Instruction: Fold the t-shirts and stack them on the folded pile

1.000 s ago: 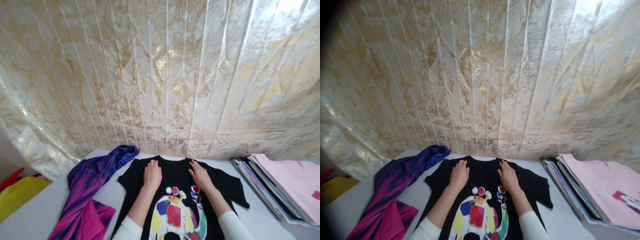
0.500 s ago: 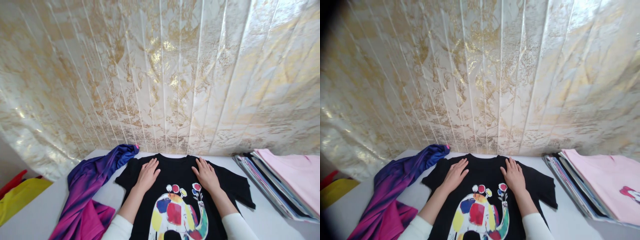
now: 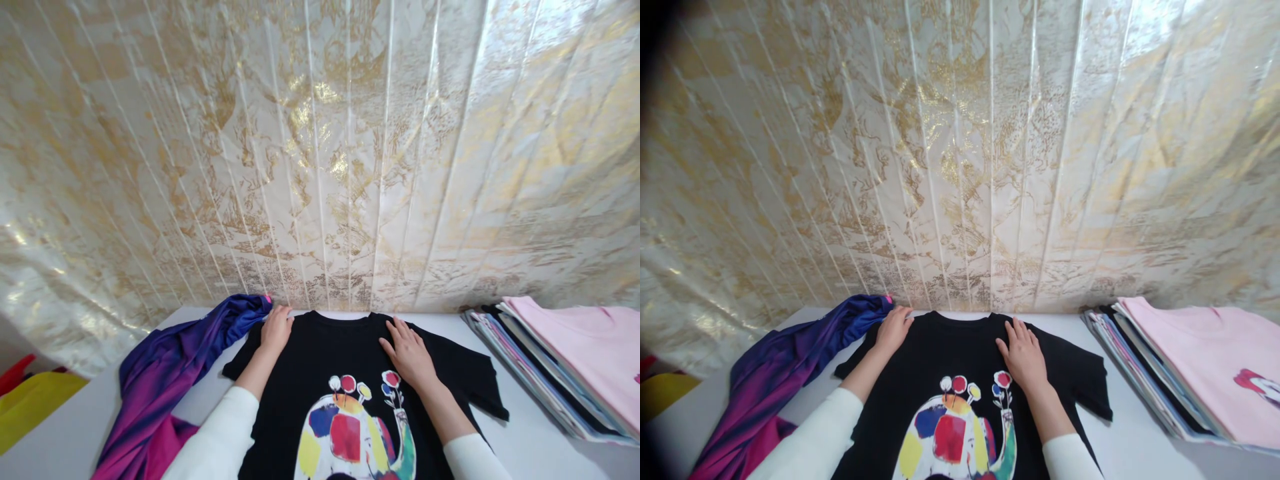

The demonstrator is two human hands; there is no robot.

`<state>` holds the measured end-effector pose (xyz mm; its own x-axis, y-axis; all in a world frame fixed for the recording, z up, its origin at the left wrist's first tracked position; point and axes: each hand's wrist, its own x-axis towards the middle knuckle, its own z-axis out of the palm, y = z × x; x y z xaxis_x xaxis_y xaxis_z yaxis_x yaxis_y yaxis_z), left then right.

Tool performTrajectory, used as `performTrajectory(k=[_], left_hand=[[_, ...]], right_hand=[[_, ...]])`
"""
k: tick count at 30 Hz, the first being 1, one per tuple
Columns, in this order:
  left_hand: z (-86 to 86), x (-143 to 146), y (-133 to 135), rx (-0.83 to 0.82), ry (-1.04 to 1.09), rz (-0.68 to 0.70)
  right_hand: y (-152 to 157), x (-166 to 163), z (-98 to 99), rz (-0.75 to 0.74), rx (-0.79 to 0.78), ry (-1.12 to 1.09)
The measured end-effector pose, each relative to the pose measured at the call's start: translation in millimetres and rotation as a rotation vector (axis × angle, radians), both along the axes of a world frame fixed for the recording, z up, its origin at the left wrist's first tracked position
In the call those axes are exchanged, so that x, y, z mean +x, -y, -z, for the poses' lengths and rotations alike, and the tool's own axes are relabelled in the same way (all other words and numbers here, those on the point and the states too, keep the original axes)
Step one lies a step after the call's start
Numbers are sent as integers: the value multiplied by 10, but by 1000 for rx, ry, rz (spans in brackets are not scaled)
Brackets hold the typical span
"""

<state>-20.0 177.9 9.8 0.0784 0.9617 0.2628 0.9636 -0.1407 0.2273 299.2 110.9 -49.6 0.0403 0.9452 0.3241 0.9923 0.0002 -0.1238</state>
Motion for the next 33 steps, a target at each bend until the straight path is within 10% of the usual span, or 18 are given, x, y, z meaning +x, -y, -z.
performTrajectory(k=[10,23,33], left_hand=[[90,119,-117,-5,-22,-254],[-17,331,560,61,17,142],[35,211,278,10,63,-13]], right_hand=[[8,5,5,8,-11,17],[45,-89,-18,37,13,31],[19,-66,-85,29,84,-53]])
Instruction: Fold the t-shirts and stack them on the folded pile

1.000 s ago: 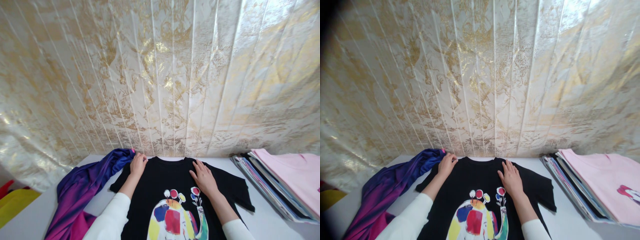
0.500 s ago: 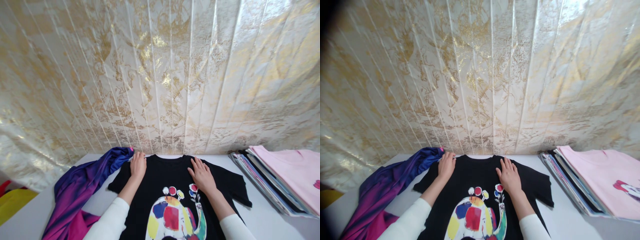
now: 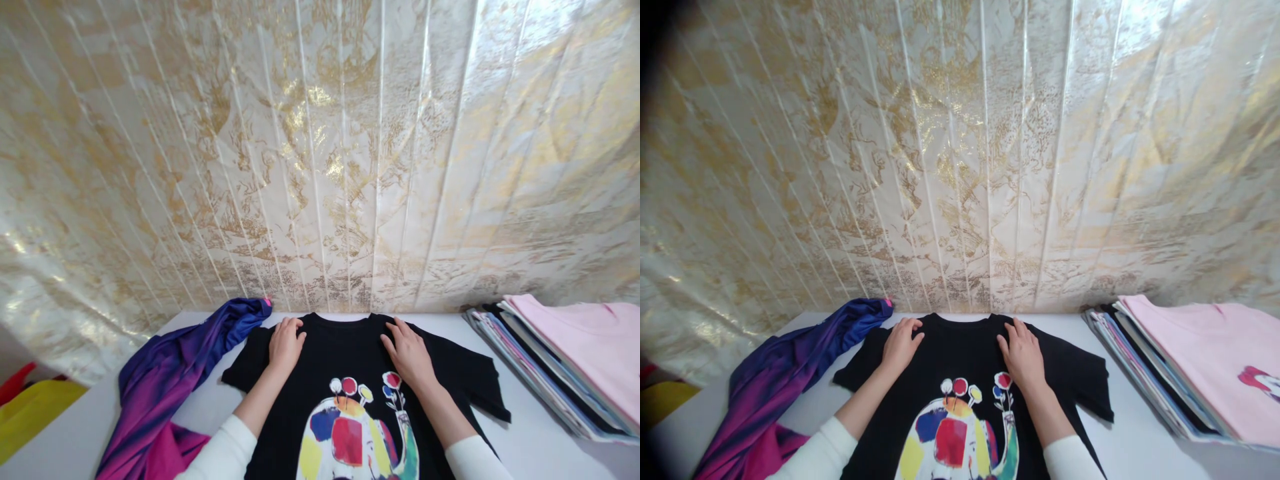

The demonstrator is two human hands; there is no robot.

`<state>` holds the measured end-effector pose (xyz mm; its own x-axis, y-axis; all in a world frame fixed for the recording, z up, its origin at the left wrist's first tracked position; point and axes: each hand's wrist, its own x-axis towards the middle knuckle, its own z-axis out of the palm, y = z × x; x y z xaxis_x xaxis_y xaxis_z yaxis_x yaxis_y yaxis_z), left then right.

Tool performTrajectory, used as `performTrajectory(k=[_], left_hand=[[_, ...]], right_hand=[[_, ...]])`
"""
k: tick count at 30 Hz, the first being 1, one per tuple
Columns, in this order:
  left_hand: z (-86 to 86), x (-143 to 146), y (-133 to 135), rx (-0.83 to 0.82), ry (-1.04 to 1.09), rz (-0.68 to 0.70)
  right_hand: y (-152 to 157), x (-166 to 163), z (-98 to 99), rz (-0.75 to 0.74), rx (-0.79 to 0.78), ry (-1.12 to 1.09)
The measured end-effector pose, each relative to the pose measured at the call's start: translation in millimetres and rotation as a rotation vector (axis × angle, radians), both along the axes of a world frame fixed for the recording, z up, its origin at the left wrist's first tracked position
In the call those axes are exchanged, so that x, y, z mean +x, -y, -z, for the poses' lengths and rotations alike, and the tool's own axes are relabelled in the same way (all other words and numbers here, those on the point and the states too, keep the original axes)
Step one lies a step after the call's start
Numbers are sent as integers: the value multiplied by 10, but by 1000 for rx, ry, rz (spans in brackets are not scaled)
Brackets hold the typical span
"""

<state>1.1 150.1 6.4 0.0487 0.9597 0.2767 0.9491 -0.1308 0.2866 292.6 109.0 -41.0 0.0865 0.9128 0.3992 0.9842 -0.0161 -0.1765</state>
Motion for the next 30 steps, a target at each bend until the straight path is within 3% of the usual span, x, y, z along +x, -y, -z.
performTrajectory(k=[10,15,18,21,24,27,30], left_hand=[[-25,70,-119,-29,20,-30],[-198,-136,-201,-54,89,-111],[-342,-216,-113,-28,110,-105],[-452,-219,181,-1,111,-4],[-477,-232,655,-20,103,158],[-368,-350,1191,-66,95,277],[-124,-536,1653,-38,25,365]], right_hand=[[-8,36,-63,-3,5,-83],[6,44,-53,-5,12,-115],[-11,43,-67,-15,8,-131],[-2,38,-131,-41,-12,-138],[211,1,-219,-104,-54,-132],[763,-76,-259,-198,-109,-108],[1494,-82,-208,-360,-157,-18]])
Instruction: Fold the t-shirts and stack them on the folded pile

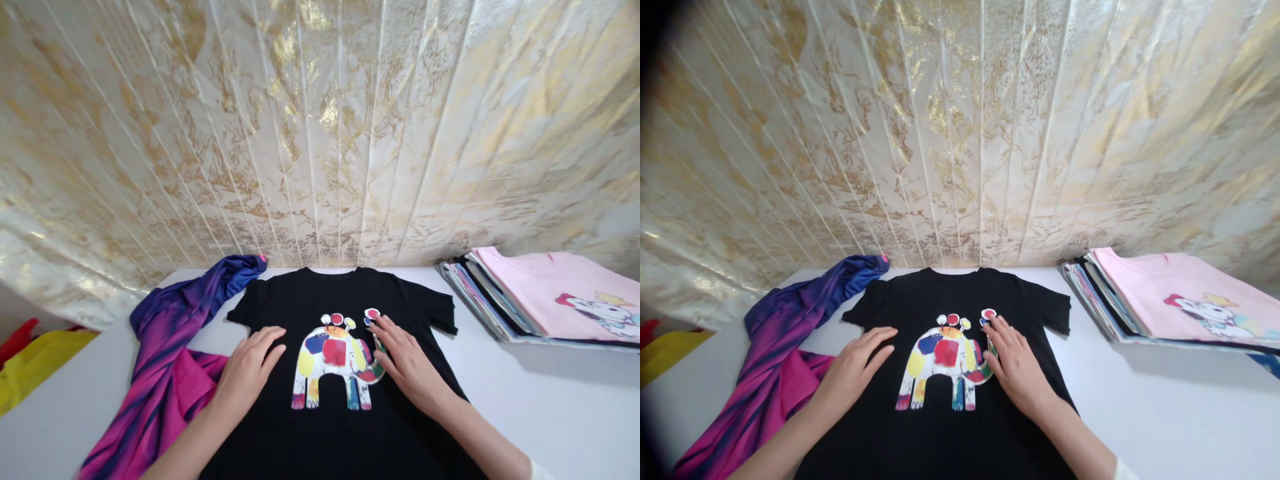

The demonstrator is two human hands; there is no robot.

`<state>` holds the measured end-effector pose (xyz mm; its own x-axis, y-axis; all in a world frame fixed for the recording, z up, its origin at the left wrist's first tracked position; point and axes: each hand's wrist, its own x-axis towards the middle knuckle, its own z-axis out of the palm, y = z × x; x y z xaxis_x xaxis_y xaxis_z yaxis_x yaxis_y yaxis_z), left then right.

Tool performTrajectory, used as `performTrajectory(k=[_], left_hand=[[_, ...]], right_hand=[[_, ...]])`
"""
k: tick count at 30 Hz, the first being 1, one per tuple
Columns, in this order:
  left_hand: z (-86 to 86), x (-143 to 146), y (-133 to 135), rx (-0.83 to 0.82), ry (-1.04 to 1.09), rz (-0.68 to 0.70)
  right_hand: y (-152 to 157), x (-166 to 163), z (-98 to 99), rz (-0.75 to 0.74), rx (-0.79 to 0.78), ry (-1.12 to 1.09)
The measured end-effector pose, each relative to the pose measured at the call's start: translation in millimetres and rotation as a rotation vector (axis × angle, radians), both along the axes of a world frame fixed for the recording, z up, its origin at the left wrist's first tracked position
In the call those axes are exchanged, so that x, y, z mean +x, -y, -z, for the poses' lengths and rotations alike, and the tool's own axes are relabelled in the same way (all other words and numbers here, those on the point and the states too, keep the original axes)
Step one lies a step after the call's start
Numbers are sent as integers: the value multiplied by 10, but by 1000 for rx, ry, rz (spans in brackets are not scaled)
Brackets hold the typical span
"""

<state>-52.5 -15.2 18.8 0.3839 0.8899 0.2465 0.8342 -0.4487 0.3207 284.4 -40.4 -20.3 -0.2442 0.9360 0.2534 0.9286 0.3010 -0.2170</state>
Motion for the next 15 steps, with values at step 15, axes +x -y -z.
performTrajectory(k=[15], left_hand=[[155,-207,851,177,-240,82]], right_hand=[[1481,-135,-54,-115,245,319]])
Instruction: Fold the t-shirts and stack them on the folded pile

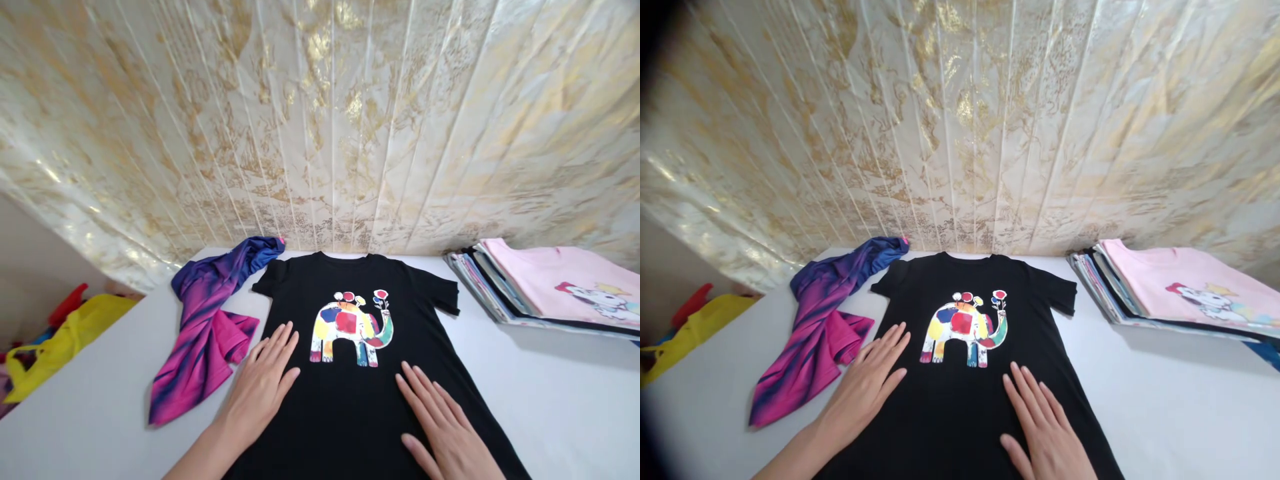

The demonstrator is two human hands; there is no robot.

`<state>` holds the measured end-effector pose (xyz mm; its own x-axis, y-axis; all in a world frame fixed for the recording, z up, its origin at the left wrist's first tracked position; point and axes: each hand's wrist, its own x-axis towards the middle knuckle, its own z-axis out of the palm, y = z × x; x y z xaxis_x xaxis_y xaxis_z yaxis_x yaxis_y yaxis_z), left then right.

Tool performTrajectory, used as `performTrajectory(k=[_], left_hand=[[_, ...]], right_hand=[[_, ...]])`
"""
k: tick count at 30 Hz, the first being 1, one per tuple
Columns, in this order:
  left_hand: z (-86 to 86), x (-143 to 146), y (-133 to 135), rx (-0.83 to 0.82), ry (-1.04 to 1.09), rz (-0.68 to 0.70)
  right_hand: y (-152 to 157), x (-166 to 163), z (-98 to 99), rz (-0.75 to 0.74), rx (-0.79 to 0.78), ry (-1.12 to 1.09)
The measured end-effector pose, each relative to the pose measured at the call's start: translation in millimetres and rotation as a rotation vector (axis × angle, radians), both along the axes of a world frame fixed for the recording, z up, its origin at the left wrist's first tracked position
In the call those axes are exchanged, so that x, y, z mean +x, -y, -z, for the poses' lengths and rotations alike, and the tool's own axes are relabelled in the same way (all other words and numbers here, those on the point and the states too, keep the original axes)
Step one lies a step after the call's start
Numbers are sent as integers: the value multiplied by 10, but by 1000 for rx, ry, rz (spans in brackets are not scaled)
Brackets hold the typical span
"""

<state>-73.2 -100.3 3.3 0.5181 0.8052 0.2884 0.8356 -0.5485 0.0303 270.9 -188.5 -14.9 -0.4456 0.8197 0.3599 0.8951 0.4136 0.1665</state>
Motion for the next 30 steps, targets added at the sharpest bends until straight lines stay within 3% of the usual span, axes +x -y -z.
performTrajectory(k=[6,10,16,21,23,27,30], left_hand=[[83,-117,37,-115,-2,-12],[29,-100,96,-113,8,-17],[-3,-88,412,-113,-14,12],[33,-164,424,-153,-39,35],[33,-184,390,-154,-21,48],[24,-182,353,-163,-1,47],[27,-174,357,-163,4,47]], right_hand=[[-72,136,205,119,-60,-116],[18,-19,167,113,-71,-207],[128,-715,10,-307,-279,-186],[-304,-694,-19,-13,-311,-187],[-411,-643,-28,21,-322,-190],[-278,-781,-69,6,-308,-213],[-159,-973,-112,-188,-348,-227]])
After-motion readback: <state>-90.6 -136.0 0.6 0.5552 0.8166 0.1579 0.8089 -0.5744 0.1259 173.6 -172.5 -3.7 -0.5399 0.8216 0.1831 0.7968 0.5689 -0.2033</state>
